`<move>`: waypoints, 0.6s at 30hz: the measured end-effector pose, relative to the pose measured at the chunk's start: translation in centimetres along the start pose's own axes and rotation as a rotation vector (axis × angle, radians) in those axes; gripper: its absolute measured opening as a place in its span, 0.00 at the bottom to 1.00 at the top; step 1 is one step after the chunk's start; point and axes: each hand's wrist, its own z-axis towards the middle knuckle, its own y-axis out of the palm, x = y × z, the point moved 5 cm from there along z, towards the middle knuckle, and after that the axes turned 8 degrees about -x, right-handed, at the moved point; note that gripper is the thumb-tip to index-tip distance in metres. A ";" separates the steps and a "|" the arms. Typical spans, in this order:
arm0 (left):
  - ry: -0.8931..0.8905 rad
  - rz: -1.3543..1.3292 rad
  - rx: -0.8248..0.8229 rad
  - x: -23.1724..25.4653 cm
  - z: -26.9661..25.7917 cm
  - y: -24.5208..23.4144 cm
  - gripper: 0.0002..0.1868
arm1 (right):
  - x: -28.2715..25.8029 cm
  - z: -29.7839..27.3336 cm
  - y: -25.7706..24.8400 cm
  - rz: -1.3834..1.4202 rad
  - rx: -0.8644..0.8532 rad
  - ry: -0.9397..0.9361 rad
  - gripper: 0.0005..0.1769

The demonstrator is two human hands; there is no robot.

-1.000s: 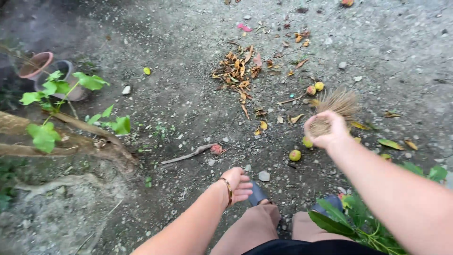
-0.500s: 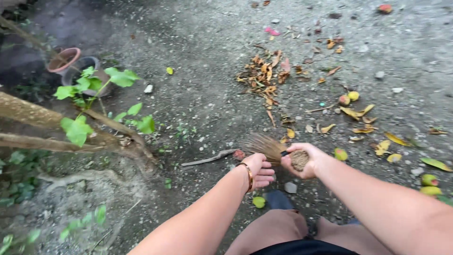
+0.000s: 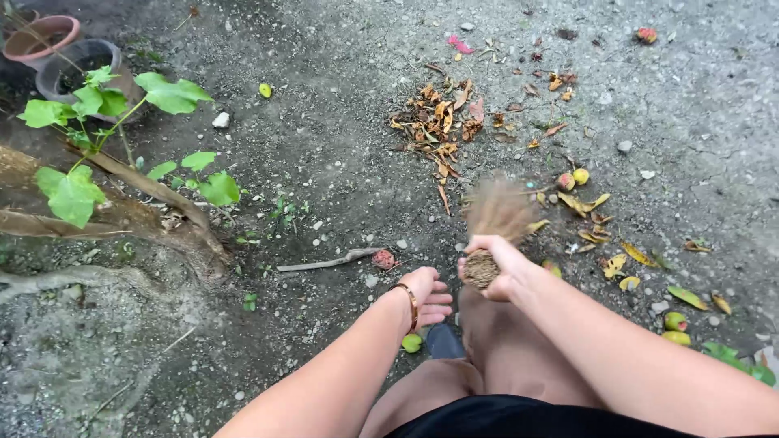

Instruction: The person uses a handheld broom to sweep fallen leaves and fruit across the ground, gathering them into a central pile.

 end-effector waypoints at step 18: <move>0.017 -0.024 0.189 14.7 -1.7 -6.5 0.29 | -16.7 5.7 -1.8 0.276 0.265 0.036 0.09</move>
